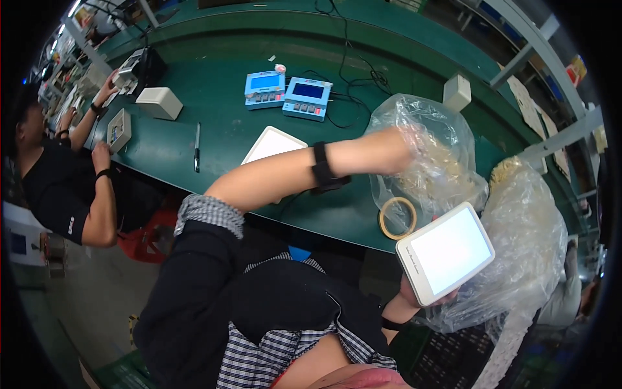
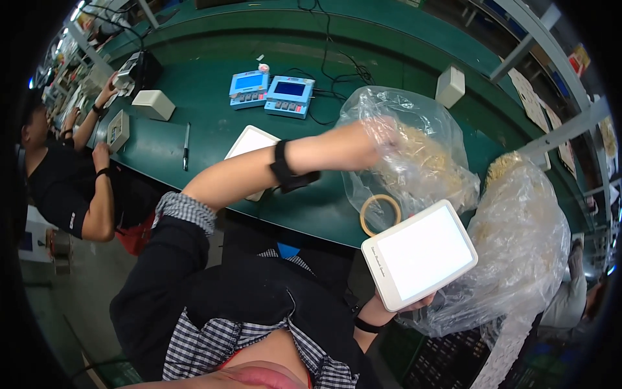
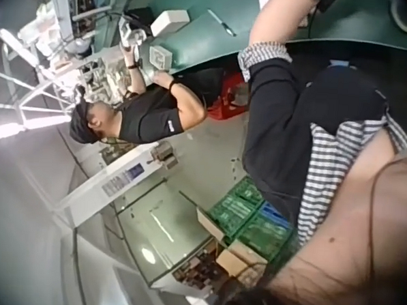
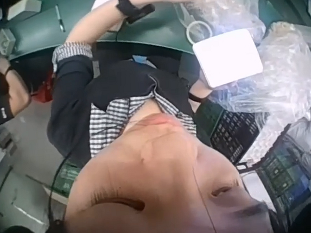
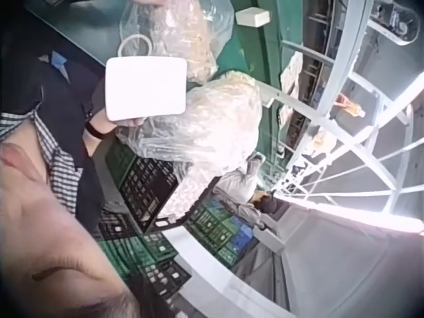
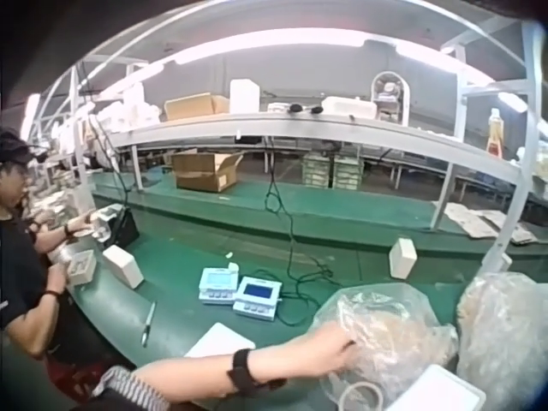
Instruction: The person attaches a logo to a speaker by hand, presses it into place, and then turns on a light to check it. They repeat this process with a second speaker and light.
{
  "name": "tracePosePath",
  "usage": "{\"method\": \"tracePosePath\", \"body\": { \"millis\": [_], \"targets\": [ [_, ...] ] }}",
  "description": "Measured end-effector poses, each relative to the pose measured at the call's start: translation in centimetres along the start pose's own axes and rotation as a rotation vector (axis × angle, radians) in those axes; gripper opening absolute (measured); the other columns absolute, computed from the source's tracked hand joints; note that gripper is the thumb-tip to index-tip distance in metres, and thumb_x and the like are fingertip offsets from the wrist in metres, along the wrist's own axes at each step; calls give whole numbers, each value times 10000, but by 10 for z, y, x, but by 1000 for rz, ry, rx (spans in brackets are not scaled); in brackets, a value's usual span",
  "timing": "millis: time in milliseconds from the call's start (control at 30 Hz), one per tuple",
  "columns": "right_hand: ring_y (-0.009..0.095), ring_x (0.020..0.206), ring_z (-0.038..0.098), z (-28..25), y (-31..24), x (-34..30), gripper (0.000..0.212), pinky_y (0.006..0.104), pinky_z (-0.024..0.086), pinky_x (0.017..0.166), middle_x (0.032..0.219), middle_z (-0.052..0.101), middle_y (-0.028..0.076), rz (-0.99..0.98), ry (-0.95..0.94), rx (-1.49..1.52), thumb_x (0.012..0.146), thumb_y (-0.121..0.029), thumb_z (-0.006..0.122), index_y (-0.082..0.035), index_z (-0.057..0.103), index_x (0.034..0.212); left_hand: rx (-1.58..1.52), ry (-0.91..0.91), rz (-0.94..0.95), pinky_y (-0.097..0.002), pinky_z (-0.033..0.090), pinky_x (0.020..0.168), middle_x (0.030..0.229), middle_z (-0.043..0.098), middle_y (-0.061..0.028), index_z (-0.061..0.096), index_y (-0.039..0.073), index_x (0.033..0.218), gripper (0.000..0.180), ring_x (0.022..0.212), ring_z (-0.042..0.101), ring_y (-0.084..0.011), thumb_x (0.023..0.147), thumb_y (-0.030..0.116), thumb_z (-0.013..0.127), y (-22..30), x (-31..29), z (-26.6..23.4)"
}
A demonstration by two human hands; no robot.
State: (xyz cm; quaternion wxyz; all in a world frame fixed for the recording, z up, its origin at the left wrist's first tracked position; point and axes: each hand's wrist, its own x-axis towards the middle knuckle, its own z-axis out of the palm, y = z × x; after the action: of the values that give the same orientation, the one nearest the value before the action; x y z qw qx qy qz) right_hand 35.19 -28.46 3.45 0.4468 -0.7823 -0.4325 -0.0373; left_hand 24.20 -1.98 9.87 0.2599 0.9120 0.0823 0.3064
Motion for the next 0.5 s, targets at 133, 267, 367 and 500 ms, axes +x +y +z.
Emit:
{"method": "tracePosePath", "body": {
  "millis": [133,267,367,500],
  "targets": [
    [382,1248,482,-1,-31,14,716,545,460,965,1505,288,223,86,11,1128,947,-457,473,-107,218,1517,-437,-175,-315,-278,486,646,901,631,-96,621,-3,971,116,743,630,-168,934,86,556,31,-50,-78],
    [416,1248,476,-8,-44,38,739,621,445,966,1468,313,303,74,-132,1453,954,-496,428,-96,179,1523,-733,-74,-541,-251,486,630,892,673,-84,602,-20,1021,173,758,649,-125,937,129,571,34,-109,-126],
    [388,1277,457,-21,-87,66,767,637,423,999,1452,347,289,29,-97,792,963,-559,356,-94,132,1530,-825,62,-580,-225,463,636,910,640,-47,576,12,1055,131,748,604,-88,948,77,536,33,-150,-156],
    [339,1254,484,-61,-103,148,741,491,451,1032,1427,431,208,-47,-826,1443,952,-433,515,-85,185,1517,-672,409,-601,-217,443,629,854,607,-30,562,9,1061,182,746,577,-82,891,6,496,19,-224,-199]
  ]
}}
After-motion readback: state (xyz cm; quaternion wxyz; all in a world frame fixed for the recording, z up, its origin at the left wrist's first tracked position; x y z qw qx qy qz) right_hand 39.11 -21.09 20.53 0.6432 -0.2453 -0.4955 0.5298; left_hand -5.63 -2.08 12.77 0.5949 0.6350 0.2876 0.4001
